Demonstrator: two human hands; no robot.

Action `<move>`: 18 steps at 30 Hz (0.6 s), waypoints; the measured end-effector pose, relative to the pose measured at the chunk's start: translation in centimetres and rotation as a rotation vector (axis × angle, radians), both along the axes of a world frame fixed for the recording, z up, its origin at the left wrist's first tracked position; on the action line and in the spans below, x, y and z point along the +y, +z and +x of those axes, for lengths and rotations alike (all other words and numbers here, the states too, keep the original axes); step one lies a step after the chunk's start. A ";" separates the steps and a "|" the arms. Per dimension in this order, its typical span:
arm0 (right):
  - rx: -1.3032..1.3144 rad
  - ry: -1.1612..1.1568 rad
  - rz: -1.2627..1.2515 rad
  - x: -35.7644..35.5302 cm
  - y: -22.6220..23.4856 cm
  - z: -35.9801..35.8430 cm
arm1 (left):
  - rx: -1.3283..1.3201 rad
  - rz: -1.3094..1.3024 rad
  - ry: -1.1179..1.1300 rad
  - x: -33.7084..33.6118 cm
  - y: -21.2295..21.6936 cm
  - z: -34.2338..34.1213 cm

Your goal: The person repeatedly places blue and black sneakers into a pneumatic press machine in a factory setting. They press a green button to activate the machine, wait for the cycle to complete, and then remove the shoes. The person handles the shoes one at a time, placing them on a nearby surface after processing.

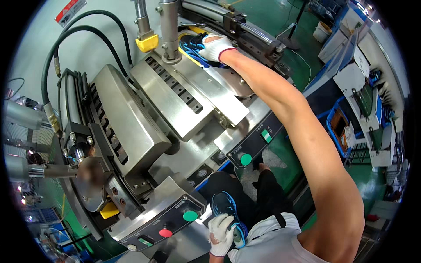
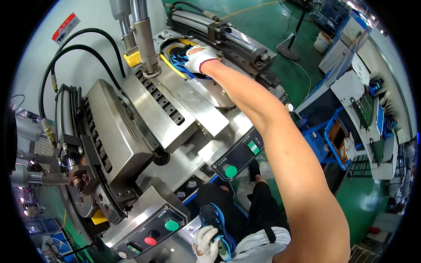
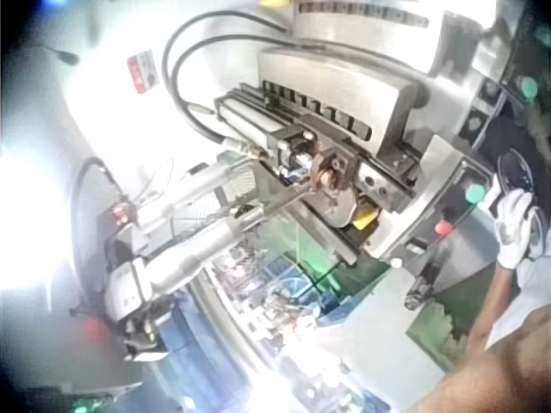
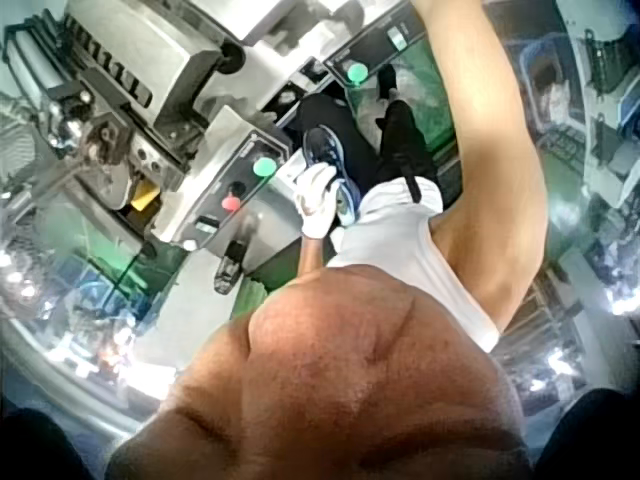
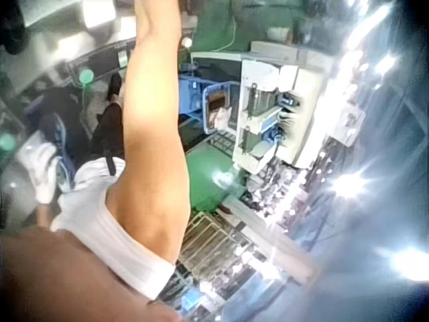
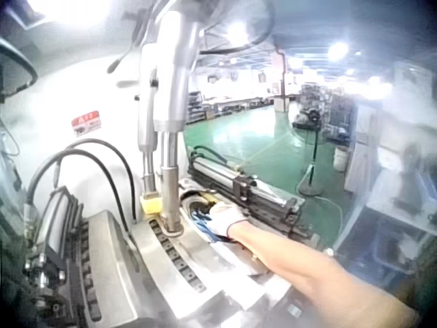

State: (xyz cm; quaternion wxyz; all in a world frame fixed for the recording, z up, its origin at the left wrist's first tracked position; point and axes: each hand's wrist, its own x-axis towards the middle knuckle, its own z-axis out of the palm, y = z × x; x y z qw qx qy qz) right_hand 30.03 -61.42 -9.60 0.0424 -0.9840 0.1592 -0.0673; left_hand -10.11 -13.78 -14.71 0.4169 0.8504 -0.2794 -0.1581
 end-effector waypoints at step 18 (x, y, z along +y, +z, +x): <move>-0.141 0.327 0.202 17.4 -8.8 -33.5 | -0.245 -0.007 -0.126 -0.5 -0.5 -1.7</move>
